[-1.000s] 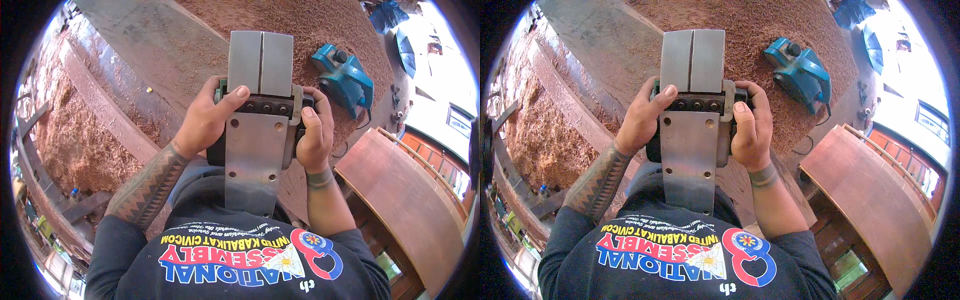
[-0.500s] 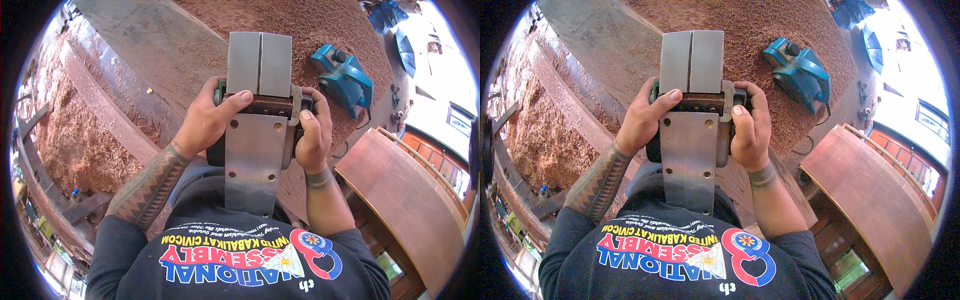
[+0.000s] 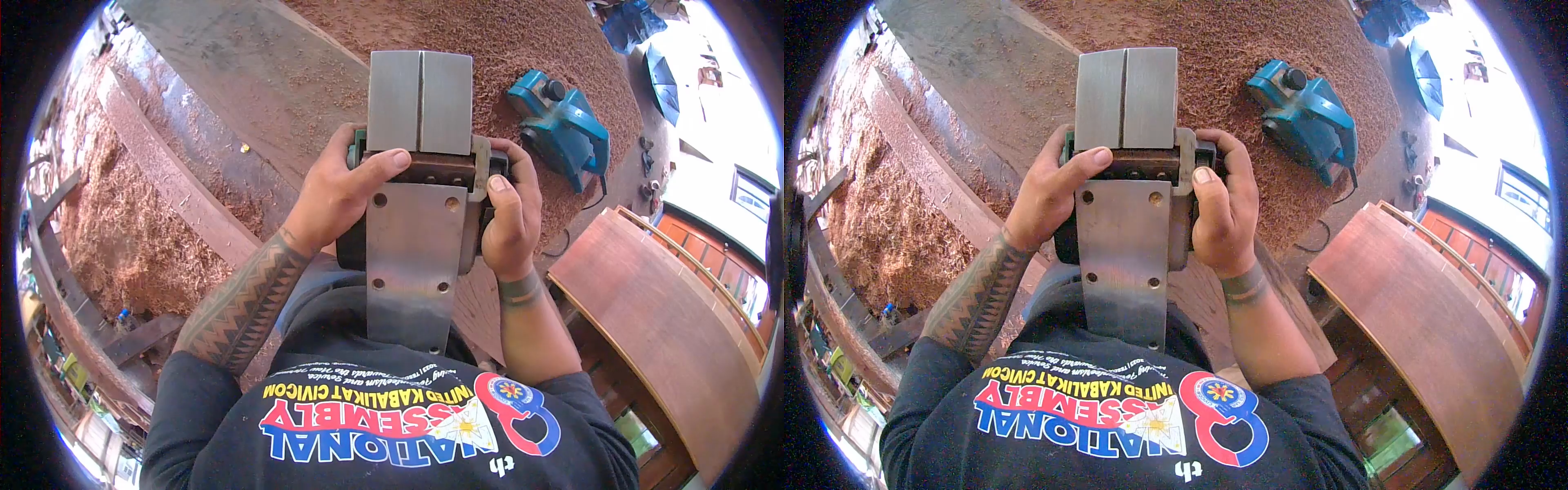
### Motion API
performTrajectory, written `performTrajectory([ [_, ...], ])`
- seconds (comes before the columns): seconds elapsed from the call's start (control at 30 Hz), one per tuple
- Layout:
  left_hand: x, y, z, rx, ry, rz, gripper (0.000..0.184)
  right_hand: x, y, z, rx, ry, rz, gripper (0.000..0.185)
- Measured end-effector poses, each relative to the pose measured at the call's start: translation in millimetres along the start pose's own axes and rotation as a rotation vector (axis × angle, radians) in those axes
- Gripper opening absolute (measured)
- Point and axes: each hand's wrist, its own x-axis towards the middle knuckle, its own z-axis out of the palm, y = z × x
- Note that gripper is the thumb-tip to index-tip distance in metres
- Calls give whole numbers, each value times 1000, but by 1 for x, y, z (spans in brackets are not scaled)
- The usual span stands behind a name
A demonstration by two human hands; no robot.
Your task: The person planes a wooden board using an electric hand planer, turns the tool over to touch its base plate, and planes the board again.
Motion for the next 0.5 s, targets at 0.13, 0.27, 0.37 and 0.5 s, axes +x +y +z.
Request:
performTrajectory([
  [0.13,1,-1,-4,-10,-36,8,62,-1,1,-1,54,-10,42,52],
  [0.27,-1,4,-2,-27,-33,-20,70,0,2,0,100,7,33,49],
  [0.37,-1,3,-4,-62,-44,-52,75,1,8,1,137,6,31,48],
  [0.5,-13,17,8,734,393,725,78,1,5,2,180,-5,36,46],
])
